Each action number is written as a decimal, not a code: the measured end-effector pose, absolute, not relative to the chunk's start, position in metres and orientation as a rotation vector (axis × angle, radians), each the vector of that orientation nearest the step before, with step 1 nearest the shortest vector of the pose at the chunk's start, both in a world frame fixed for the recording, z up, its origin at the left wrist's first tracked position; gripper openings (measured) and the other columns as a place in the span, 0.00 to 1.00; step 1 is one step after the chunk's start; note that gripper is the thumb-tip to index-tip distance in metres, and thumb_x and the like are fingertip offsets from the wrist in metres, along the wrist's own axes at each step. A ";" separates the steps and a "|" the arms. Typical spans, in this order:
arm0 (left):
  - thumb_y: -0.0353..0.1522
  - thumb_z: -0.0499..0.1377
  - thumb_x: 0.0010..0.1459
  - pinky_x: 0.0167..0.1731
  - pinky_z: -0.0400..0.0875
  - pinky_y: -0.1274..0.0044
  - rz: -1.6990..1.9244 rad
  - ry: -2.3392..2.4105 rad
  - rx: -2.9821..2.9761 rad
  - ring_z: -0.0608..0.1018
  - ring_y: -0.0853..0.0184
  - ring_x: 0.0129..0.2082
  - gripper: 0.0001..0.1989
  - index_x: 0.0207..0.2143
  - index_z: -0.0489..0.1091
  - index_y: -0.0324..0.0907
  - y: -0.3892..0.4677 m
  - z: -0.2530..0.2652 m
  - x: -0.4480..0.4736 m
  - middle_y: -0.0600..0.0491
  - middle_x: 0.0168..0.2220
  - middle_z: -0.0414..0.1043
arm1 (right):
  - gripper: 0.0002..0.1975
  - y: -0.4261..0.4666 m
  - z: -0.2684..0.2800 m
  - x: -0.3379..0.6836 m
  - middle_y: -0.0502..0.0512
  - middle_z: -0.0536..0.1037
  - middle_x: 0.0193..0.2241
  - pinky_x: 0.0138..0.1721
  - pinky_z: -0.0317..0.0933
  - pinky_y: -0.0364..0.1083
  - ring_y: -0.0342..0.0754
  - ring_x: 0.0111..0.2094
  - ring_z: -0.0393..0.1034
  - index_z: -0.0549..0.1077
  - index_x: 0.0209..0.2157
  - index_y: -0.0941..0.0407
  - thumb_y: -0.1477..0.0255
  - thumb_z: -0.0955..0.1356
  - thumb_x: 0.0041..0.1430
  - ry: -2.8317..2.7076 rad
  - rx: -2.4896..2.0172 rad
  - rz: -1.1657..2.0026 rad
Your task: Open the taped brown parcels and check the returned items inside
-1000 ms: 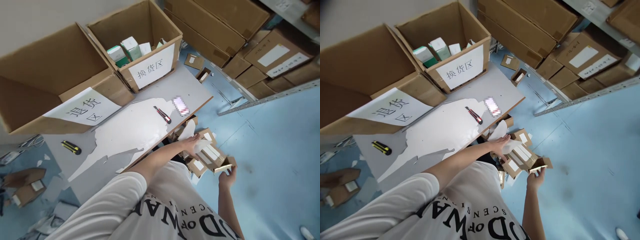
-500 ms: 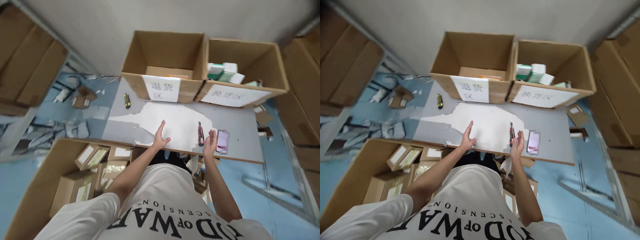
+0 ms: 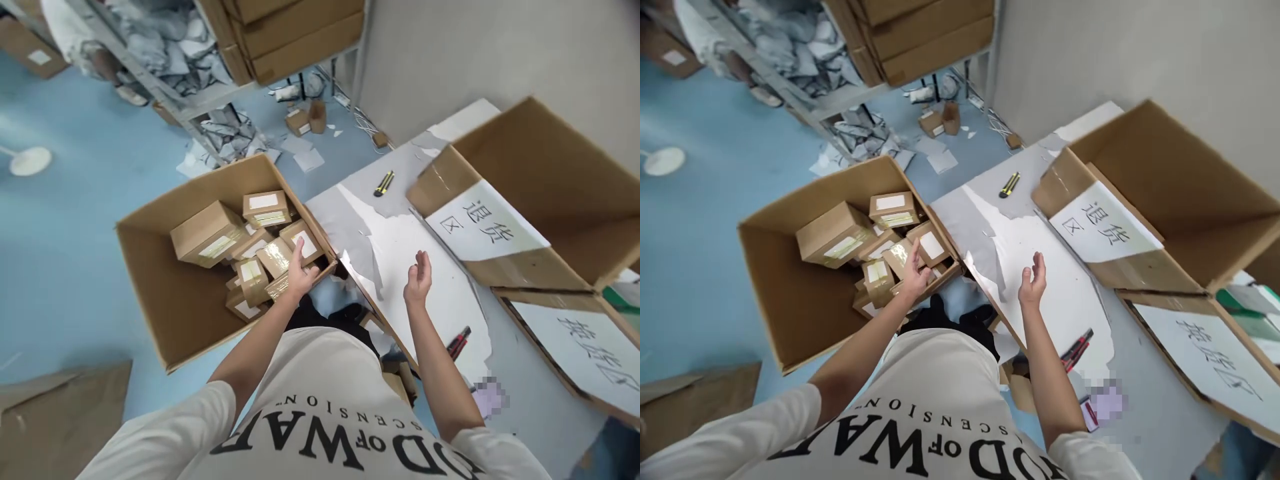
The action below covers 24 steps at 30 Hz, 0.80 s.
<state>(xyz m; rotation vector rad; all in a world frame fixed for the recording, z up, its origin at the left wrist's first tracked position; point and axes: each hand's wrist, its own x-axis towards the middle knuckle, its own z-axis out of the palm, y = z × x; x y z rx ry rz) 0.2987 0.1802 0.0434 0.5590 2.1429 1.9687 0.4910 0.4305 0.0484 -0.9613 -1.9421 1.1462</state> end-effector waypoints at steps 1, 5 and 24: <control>0.60 0.61 0.41 0.66 0.46 0.62 1.979 2.163 0.528 0.54 0.50 0.67 0.51 0.62 0.58 0.41 0.164 0.039 0.293 0.39 0.65 0.53 | 0.35 0.421 0.049 0.475 0.68 0.59 0.63 0.60 0.54 0.58 0.54 0.63 0.57 0.52 0.66 0.59 0.55 0.58 0.62 -1.971 -0.928 1.158; 0.58 0.61 0.44 0.65 0.48 0.60 2.031 2.232 0.424 0.54 0.50 0.67 0.49 0.62 0.58 0.41 0.102 0.025 0.269 0.39 0.64 0.56 | 0.35 0.374 0.046 0.418 0.69 0.60 0.63 0.61 0.54 0.57 0.54 0.63 0.57 0.53 0.65 0.61 0.56 0.59 0.62 -2.075 -0.818 1.209; 0.59 0.57 0.49 0.65 0.50 0.62 2.109 2.527 -0.003 0.53 0.51 0.67 0.49 0.65 0.53 0.40 -0.032 -0.008 0.242 0.38 0.67 0.49 | 0.32 0.251 0.015 0.277 0.64 0.63 0.62 0.63 0.51 0.59 0.54 0.63 0.58 0.59 0.63 0.57 0.56 0.62 0.62 -2.396 -0.370 1.507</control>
